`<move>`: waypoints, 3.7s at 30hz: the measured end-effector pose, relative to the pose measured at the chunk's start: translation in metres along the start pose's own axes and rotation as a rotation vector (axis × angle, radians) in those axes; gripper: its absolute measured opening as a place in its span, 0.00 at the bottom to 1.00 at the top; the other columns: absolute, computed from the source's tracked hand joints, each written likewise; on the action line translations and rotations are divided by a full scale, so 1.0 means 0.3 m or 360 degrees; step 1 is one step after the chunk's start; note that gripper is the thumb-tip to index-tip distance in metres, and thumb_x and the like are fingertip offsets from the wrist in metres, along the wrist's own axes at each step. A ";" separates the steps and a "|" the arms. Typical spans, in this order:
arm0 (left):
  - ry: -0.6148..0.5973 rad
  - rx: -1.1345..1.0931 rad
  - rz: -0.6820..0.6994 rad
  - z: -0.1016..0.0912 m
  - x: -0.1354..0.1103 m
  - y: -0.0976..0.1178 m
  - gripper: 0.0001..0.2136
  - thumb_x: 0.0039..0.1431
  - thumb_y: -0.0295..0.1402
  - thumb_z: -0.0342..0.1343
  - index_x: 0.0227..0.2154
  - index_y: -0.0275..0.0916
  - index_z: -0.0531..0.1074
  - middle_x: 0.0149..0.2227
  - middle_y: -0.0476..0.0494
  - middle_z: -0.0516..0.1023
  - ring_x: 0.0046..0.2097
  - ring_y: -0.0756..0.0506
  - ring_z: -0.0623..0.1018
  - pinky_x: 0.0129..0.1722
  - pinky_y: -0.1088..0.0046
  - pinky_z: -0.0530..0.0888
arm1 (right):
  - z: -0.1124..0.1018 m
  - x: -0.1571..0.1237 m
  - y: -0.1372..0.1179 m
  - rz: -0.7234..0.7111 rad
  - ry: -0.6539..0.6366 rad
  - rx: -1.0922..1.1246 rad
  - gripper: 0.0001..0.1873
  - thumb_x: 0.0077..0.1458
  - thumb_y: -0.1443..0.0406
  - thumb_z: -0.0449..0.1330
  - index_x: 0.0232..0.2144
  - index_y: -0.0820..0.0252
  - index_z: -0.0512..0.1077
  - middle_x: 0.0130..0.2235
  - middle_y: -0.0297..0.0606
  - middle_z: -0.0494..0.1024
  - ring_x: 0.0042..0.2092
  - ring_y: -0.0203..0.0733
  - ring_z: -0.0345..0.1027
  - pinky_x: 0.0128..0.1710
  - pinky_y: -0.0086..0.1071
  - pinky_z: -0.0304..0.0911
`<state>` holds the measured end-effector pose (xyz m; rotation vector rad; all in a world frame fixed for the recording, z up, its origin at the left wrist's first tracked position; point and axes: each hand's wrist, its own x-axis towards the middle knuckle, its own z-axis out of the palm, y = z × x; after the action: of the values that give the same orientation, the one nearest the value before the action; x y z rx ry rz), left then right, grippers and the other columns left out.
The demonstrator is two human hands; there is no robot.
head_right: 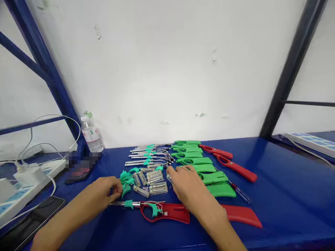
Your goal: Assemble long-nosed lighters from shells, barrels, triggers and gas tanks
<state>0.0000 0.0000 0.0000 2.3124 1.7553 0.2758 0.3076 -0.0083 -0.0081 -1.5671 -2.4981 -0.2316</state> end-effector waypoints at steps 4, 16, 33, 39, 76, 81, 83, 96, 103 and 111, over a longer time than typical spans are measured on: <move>0.0178 0.0004 0.0009 -0.024 0.002 0.008 0.07 0.62 0.28 0.52 0.30 0.43 0.74 0.34 0.44 0.82 0.38 0.37 0.79 0.36 0.65 0.63 | 0.003 -0.003 0.006 0.0008 0.0042 -0.0002 0.18 0.64 0.77 0.60 0.53 0.58 0.72 0.42 0.43 0.81 0.46 0.55 0.78 0.47 0.44 0.67; 0.0532 -0.0512 0.0189 -0.007 0.006 0.142 0.14 0.66 0.42 0.52 0.38 0.44 0.81 0.35 0.46 0.85 0.33 0.42 0.80 0.32 0.69 0.68 | 0.011 0.008 0.006 -0.0023 0.0315 0.0343 0.22 0.70 0.71 0.56 0.63 0.52 0.66 0.49 0.42 0.77 0.40 0.49 0.78 0.38 0.40 0.69; 0.0322 -0.1374 0.0095 0.041 0.014 0.239 0.16 0.60 0.48 0.61 0.36 0.38 0.81 0.22 0.47 0.80 0.27 0.44 0.80 0.22 0.75 0.65 | -0.054 0.010 -0.029 -0.0395 0.0481 0.0604 0.10 0.69 0.71 0.63 0.48 0.53 0.78 0.41 0.35 0.82 0.44 0.47 0.73 0.44 0.39 0.65; 0.0208 -0.1471 0.0064 0.043 0.008 0.265 0.16 0.59 0.47 0.63 0.37 0.37 0.82 0.20 0.48 0.79 0.22 0.47 0.76 0.21 0.76 0.62 | -0.048 0.010 -0.024 -0.0388 0.0452 0.0586 0.09 0.70 0.70 0.62 0.47 0.52 0.79 0.40 0.36 0.81 0.44 0.47 0.72 0.44 0.39 0.64; 0.0124 -0.1855 0.0241 0.087 0.004 0.278 0.18 0.63 0.47 0.65 0.32 0.43 0.63 0.25 0.58 0.69 0.21 0.54 0.70 0.19 0.81 0.59 | -0.073 0.012 -0.042 -0.0523 0.0379 0.0342 0.11 0.70 0.73 0.62 0.46 0.54 0.81 0.36 0.34 0.80 0.37 0.42 0.66 0.36 0.35 0.60; 0.0175 -0.1857 0.0269 0.102 0.001 0.285 0.17 0.63 0.44 0.63 0.32 0.44 0.61 0.23 0.61 0.64 0.21 0.54 0.66 0.22 0.80 0.62 | -0.050 0.019 -0.058 -0.0517 0.0384 0.0115 0.14 0.66 0.75 0.64 0.50 0.55 0.79 0.40 0.36 0.81 0.40 0.45 0.68 0.40 0.39 0.63; 0.0177 -0.1847 0.0272 0.106 0.002 0.284 0.16 0.63 0.42 0.63 0.32 0.44 0.60 0.24 0.61 0.65 0.22 0.54 0.66 0.22 0.80 0.63 | -0.043 0.020 -0.061 -0.0524 0.0370 0.0095 0.16 0.65 0.76 0.65 0.51 0.55 0.78 0.41 0.36 0.82 0.42 0.46 0.69 0.41 0.40 0.63; 0.0190 -0.1827 0.0350 0.110 0.004 0.279 0.19 0.65 0.46 0.62 0.28 0.44 0.59 0.22 0.61 0.60 0.21 0.54 0.63 0.23 0.78 0.60 | -0.026 0.027 -0.063 -0.0581 0.0462 0.0075 0.24 0.59 0.82 0.63 0.53 0.56 0.76 0.42 0.37 0.82 0.44 0.47 0.70 0.42 0.41 0.64; 0.0169 -0.1824 0.0308 0.116 0.007 0.274 0.16 0.66 0.42 0.60 0.29 0.44 0.59 0.25 0.61 0.61 0.20 0.55 0.62 0.22 0.78 0.59 | -0.017 0.031 -0.059 -0.0589 0.0452 0.0069 0.21 0.60 0.80 0.64 0.51 0.55 0.77 0.42 0.37 0.83 0.44 0.48 0.71 0.42 0.41 0.64; 0.0131 -0.1837 0.0274 0.111 0.007 0.282 0.15 0.65 0.43 0.61 0.30 0.43 0.62 0.25 0.60 0.63 0.21 0.55 0.64 0.23 0.78 0.61 | -0.034 0.030 -0.055 -0.0557 0.0415 0.0138 0.20 0.60 0.79 0.67 0.50 0.56 0.79 0.44 0.38 0.83 0.45 0.49 0.72 0.45 0.43 0.67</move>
<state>0.0879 -0.0221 -0.0072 1.5545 0.9407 1.0775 0.2897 -0.0098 0.0035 -0.9870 -2.5151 -0.3454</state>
